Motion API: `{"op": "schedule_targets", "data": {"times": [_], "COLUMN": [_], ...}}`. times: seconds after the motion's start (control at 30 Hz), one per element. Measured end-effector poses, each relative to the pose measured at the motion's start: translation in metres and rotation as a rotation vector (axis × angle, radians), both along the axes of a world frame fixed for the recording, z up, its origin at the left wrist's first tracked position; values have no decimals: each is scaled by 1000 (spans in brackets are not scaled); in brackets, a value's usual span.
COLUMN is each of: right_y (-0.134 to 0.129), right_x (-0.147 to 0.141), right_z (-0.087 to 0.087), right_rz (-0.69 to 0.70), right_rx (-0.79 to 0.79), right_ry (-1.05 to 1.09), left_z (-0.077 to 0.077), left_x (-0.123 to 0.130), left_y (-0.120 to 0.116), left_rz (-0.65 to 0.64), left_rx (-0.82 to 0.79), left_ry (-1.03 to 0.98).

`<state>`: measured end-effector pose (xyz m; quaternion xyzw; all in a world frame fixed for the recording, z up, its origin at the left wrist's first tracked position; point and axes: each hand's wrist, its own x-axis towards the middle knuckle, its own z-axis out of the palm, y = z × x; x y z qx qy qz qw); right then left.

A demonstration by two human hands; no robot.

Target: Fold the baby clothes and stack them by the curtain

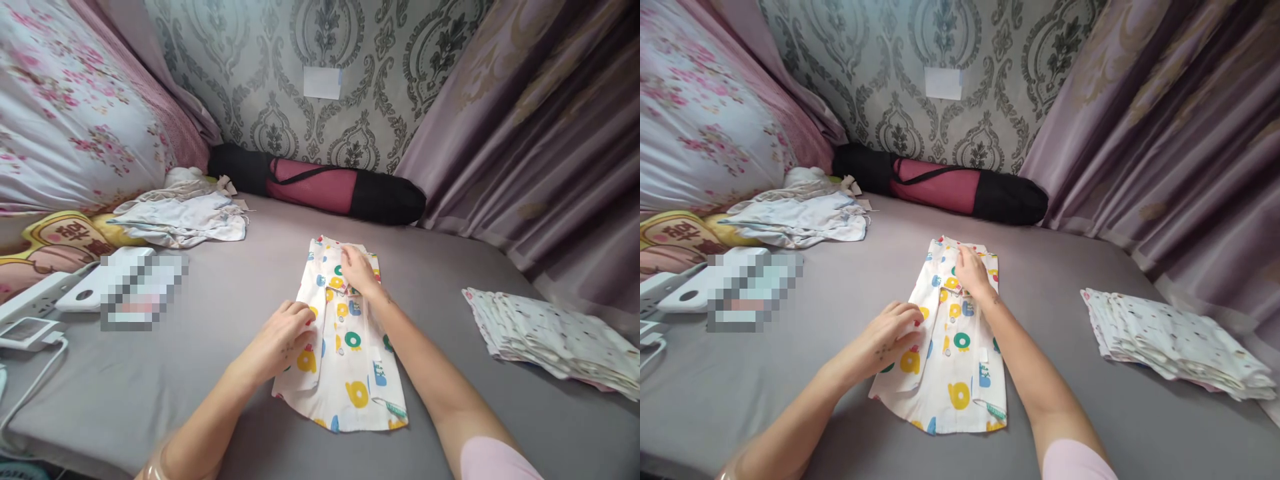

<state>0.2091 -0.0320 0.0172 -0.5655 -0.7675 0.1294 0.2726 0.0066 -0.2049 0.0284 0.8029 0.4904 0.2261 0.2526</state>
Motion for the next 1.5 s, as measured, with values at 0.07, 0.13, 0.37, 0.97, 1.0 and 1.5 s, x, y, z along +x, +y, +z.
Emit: {"op": "schedule_targets", "data": {"times": [0.07, 0.13, 0.37, 0.97, 1.0, 1.5], "right_y": [-1, 2, 27, 8, 7, 15], "right_x": [-20, -37, -76, -42, -39, -12], "right_z": [-1, -4, -19, -12, -15, -11], "right_rz": [160, 255, 259, 243, 233, -27], "right_rx": [-24, -74, -182, -123, -149, -137], "right_ry": [-104, -228, -438, -410, -421, -346], "left_z": [-4, -4, 7, 9, 9, 9], "left_x": [-1, -1, 4, 7, 7, 6], "left_y": [0, 1, -1, 0, -1, 0], "left_rz": [-60, -92, -146, -198, -195, -207], "left_rx": [1, -58, -232, -274, -276, -248], "left_ry": [19, 57, 86, 253, 253, 272]}}
